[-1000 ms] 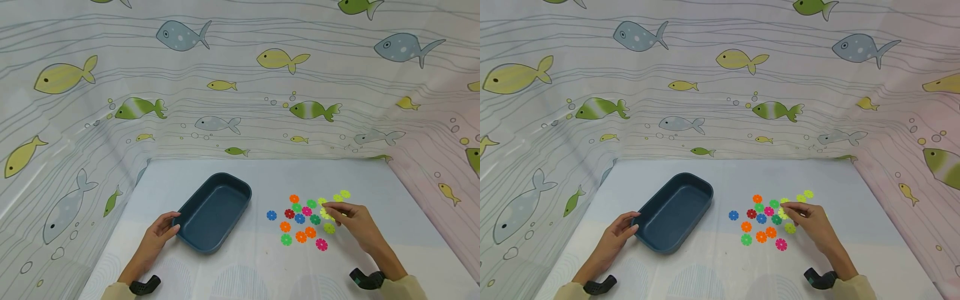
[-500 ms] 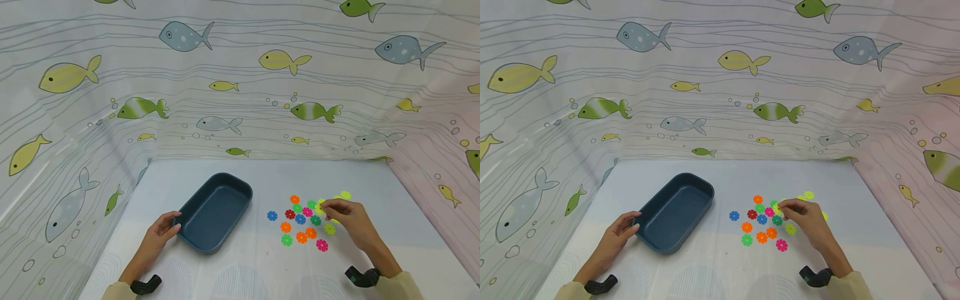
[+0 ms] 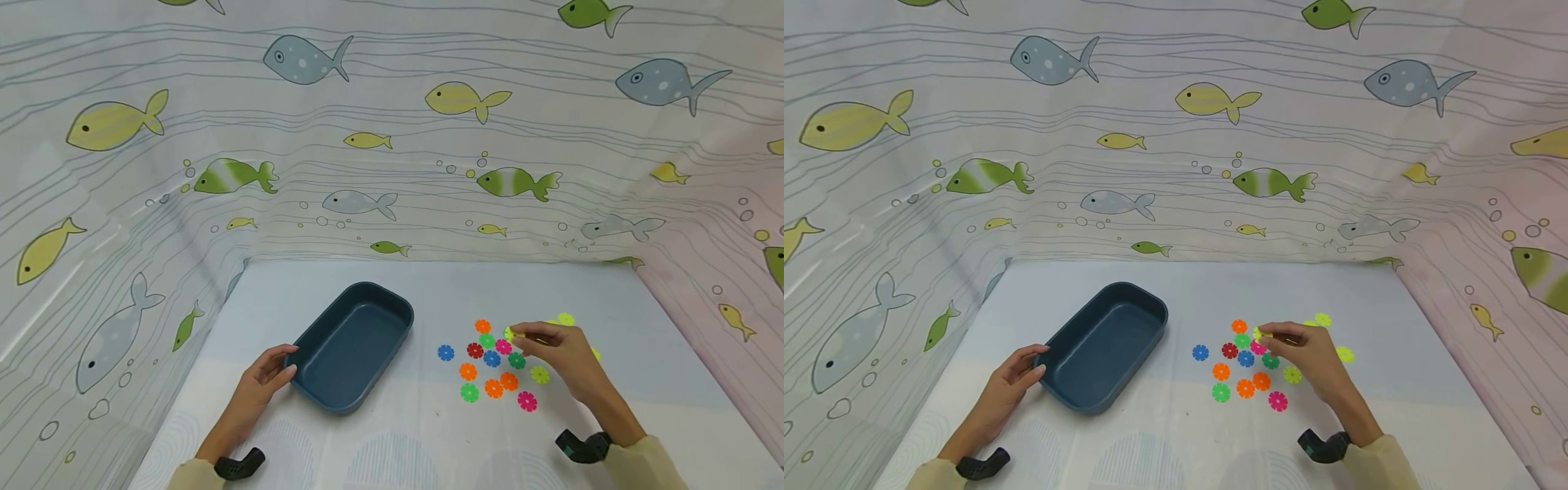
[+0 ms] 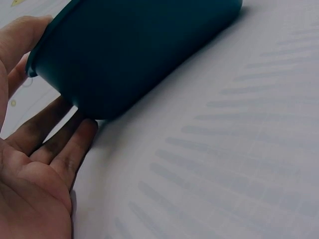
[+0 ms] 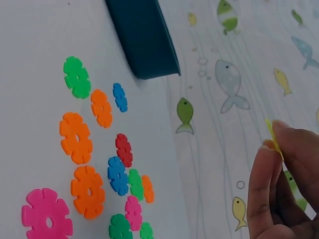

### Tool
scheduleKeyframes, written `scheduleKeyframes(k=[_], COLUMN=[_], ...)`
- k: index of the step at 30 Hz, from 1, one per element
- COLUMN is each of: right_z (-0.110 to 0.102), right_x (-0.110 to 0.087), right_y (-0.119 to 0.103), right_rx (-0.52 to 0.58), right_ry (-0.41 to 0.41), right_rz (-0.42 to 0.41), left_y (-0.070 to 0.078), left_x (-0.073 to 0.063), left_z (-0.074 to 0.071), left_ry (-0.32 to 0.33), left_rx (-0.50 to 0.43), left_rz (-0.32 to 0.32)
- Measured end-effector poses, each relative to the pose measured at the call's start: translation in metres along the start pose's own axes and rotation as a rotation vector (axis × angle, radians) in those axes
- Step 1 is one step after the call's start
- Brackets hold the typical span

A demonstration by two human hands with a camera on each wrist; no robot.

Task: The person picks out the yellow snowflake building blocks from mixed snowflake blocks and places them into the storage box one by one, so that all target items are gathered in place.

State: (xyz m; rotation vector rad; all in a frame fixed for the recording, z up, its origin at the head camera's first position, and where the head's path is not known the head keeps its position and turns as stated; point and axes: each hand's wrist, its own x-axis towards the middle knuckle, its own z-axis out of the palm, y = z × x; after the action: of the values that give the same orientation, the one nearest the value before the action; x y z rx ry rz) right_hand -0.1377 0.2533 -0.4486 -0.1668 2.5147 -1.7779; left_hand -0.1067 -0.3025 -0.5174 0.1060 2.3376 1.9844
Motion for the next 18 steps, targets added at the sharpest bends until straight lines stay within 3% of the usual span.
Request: scheduleKeyframes(k=[18], right_z=[0.018], right_x=[0.032], right_y=[-0.015], right_rx=[0.009], right_ry=[-0.116], right_rz=[-0.066], left_y=[-0.003], left_x=[0.001], left_z=[-0.002], left_ry=[-0.017], left_rx=[0.017], left_rz=[0.019])
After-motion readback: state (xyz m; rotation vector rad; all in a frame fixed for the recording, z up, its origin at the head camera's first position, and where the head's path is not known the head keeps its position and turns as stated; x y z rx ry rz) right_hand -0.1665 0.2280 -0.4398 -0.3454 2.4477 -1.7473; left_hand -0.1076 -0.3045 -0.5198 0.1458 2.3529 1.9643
